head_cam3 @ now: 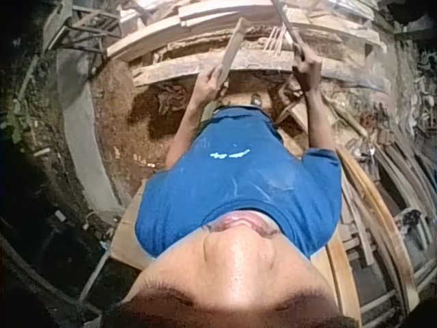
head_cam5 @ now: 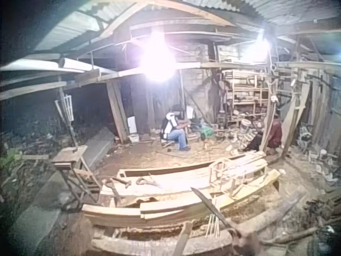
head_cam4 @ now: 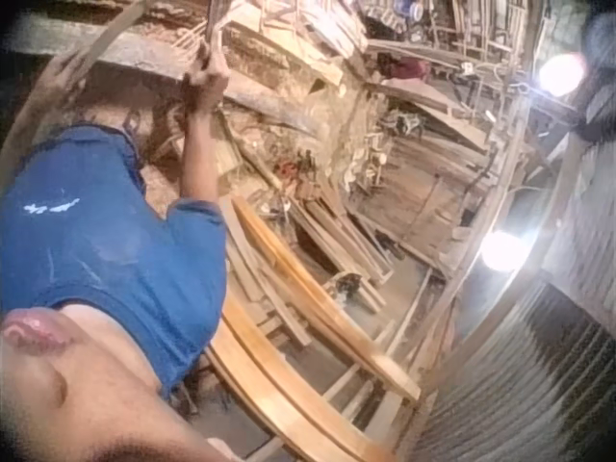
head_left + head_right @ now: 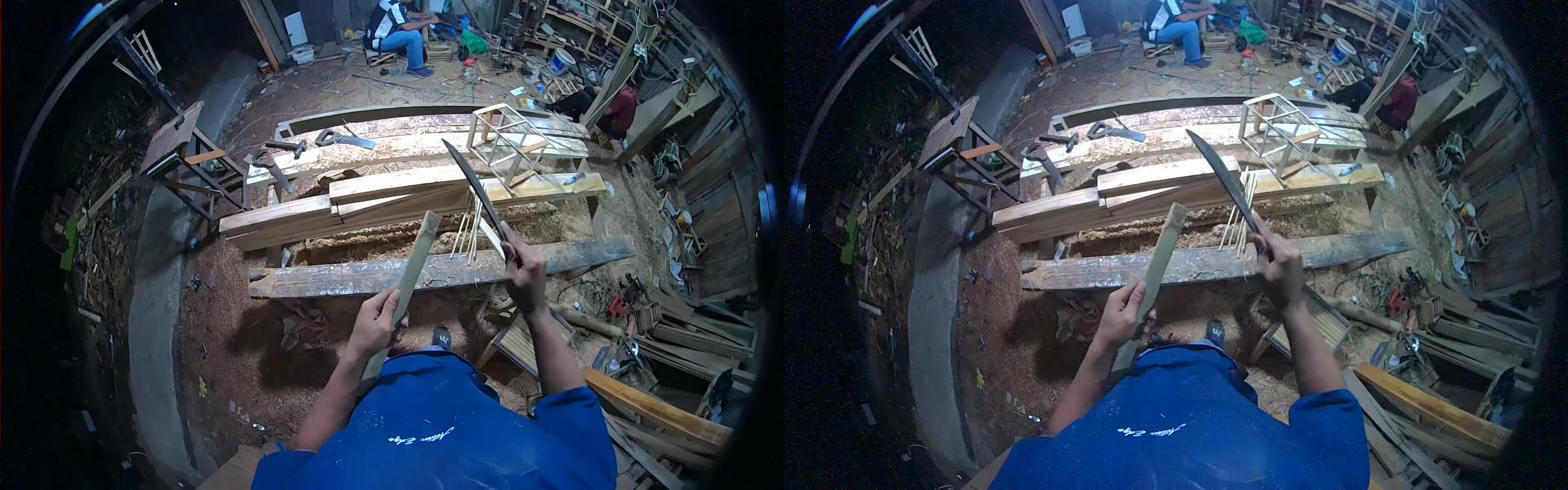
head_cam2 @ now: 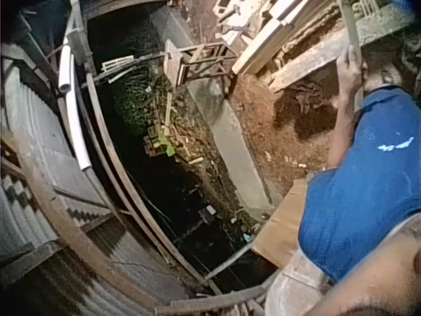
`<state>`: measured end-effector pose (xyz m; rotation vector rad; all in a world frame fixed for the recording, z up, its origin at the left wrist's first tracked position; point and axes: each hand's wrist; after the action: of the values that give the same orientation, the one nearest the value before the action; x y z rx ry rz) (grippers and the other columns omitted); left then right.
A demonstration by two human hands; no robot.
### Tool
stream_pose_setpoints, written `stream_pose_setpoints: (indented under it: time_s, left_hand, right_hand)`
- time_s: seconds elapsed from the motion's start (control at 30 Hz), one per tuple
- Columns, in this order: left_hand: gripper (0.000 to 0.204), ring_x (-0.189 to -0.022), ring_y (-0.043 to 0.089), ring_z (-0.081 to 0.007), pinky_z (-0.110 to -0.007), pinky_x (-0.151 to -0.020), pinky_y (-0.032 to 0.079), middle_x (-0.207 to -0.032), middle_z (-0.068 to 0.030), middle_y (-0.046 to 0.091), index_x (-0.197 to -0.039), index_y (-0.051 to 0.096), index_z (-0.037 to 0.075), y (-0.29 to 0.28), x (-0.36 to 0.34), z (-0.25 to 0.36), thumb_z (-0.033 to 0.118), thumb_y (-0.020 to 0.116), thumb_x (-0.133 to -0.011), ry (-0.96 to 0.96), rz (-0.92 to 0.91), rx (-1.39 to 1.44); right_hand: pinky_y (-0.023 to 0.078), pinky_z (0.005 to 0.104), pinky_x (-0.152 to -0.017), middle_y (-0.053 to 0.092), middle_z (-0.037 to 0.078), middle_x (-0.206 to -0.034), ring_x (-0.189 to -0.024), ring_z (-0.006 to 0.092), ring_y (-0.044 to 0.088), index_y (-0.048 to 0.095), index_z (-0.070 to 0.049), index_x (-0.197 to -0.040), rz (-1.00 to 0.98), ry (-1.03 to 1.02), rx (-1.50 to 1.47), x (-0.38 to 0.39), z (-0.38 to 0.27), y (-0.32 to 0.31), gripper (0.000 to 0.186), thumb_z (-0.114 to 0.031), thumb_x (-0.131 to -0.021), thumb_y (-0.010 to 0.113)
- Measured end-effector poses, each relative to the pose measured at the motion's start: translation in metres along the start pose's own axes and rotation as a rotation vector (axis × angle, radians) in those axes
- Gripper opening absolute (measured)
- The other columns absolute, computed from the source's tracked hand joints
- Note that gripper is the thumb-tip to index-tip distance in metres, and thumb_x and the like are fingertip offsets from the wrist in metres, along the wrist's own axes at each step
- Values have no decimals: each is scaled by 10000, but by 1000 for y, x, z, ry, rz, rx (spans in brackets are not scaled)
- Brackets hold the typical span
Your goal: The person carves and shapes pieces of wood using a large knife, holding the wood by hand and striking it with the blade to remove shavings and refine its form.
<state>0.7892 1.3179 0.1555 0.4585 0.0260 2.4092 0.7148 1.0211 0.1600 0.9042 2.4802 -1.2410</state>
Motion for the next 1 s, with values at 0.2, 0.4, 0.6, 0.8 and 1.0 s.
stream_pose_setpoints:
  time_s: [0.2, 0.4, 0.6, 0.8, 1.0]
  left_hand:
    - [443, -546, 587, -105, -247, -485, 471, -740, -67, 646, -1443, 466, 61, -5, -12, -10, 326, 434, -1089, -15, -106, 143]
    - [408, -641, 580, -69, -232, -525, 458, -809, -50, 640, -1417, 476, 32, -5, -18, -13, 266, 460, -1083, -2, 26, 4]
    - [409, -806, 549, -100, -288, -706, 449, -1002, -41, 635, -1356, 513, 28, 12, -18, 4, 30, 637, -967, 173, -14, -119]
    - [322, -1098, 592, -138, -301, -977, 460, -1209, -111, 667, -1275, 582, -21, 3, -24, -21, 2, 640, -959, 418, -30, -164]
    - [504, -1073, 586, -131, -290, -937, 469, -1181, -80, 648, -1475, 457, 28, 5, -13, -8, 3, 579, -986, 295, -69, -194]
  right_hand:
    - [557, 366, -805, 722, 219, -1069, -965, 319, 729, 649, -3, -1277, -157, -50, -213, 29, -36, 12, 344, -206, -1007, 586]
    - [517, 393, -523, 670, 90, -796, -607, 280, 650, 617, -195, -1365, -271, -198, -63, 49, -56, 21, 414, -252, -956, 652]
    - [502, 364, -481, 561, 43, -694, -547, 220, 599, 573, -246, -1413, -286, -286, 48, 56, -54, 27, 469, -283, -952, 654]
    - [493, 348, -467, 557, 27, -686, -540, 200, 591, 569, -254, -1418, -296, -380, 25, 55, -59, 31, 466, -297, -959, 641]
    - [463, 352, -457, 540, 41, -655, -507, 208, 564, 661, -200, -1323, -201, -438, 82, 41, -43, 30, 392, -311, -947, 660]
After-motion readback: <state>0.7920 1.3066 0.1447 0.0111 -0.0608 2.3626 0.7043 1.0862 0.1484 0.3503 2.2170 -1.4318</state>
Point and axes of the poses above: each hand's wrist, its own x-axis away from the middle knuckle, its own y-axis out of the palm, z = x × y
